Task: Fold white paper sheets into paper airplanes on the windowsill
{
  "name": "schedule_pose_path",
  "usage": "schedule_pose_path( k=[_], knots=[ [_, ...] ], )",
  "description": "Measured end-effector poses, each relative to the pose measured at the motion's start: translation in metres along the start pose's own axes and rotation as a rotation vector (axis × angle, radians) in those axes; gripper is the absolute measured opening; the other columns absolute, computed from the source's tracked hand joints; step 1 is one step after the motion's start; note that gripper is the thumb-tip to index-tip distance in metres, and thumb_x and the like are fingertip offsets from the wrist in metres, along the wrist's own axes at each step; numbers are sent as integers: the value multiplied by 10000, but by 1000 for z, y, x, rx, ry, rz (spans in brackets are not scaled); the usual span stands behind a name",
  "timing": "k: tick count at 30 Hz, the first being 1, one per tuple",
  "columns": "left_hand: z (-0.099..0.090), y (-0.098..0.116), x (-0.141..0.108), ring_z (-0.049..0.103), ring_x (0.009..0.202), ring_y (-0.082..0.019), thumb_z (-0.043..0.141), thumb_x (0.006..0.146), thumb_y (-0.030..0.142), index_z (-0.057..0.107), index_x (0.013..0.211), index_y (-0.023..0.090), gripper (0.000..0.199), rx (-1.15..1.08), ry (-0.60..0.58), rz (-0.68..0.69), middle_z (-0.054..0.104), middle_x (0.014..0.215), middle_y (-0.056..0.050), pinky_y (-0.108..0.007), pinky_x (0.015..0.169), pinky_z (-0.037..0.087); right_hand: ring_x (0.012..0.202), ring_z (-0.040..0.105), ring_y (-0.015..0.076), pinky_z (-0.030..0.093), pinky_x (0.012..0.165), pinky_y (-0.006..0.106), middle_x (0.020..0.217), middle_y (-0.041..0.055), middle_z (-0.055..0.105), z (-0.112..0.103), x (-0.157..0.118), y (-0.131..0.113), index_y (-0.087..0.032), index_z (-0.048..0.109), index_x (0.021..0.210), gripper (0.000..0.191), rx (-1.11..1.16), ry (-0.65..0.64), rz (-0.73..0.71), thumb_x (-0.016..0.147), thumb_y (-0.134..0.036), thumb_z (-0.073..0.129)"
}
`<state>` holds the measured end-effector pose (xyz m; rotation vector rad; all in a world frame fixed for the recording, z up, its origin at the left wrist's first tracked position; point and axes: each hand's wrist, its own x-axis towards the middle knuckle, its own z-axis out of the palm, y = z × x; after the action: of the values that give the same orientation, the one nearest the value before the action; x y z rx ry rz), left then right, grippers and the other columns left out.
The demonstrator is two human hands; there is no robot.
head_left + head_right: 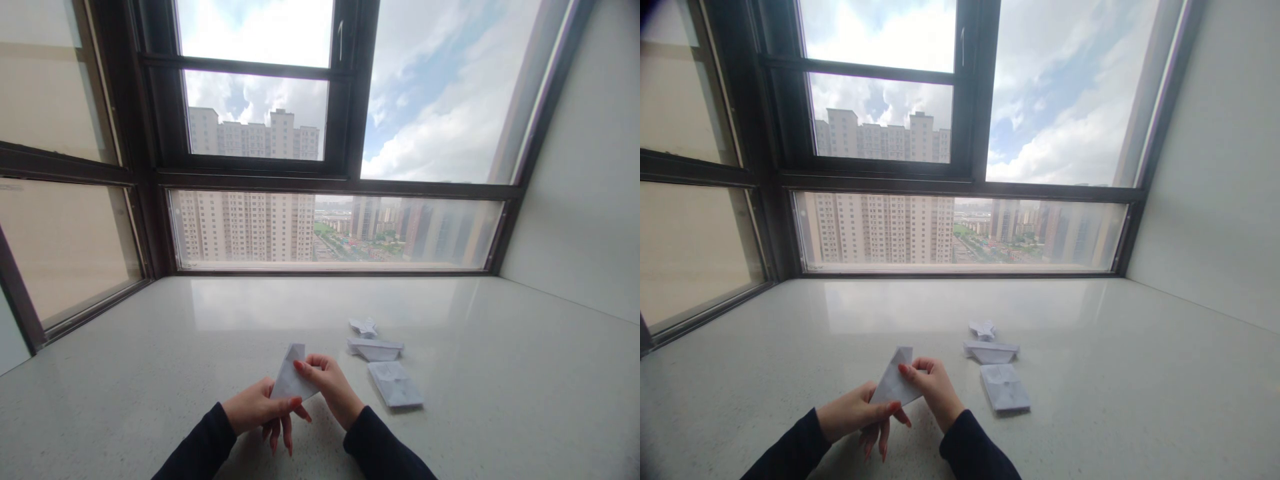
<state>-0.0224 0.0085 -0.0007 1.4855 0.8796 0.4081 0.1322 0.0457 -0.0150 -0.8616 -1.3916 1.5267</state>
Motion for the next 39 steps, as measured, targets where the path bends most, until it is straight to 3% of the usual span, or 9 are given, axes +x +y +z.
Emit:
schedule_pose_path(
  k=[13, 39],
  knots=[
    [0, 0, 1, 519, 382, -100, 453, 664, 603, 621, 894, 88, 589, 1, 1, -6, 651, 575, -62, -192, 364, 348, 419, 344, 53, 201, 427, 198, 444, -51, 433, -1, 1, 2, -133, 481, 521, 414, -8, -4, -17, 533, -507, 657],
    [2, 3, 2, 501, 354, -98, 449, 626, 645, 622, 858, 82, 633, -14, 12, -28, 640, 543, -57, -196, 354, 332, 430, 340, 60, 202, 435, 204, 446, -53, 423, 0, -2, -2, -143, 475, 515, 444, -36, -2, -12, 510, -554, 644]
  ],
)
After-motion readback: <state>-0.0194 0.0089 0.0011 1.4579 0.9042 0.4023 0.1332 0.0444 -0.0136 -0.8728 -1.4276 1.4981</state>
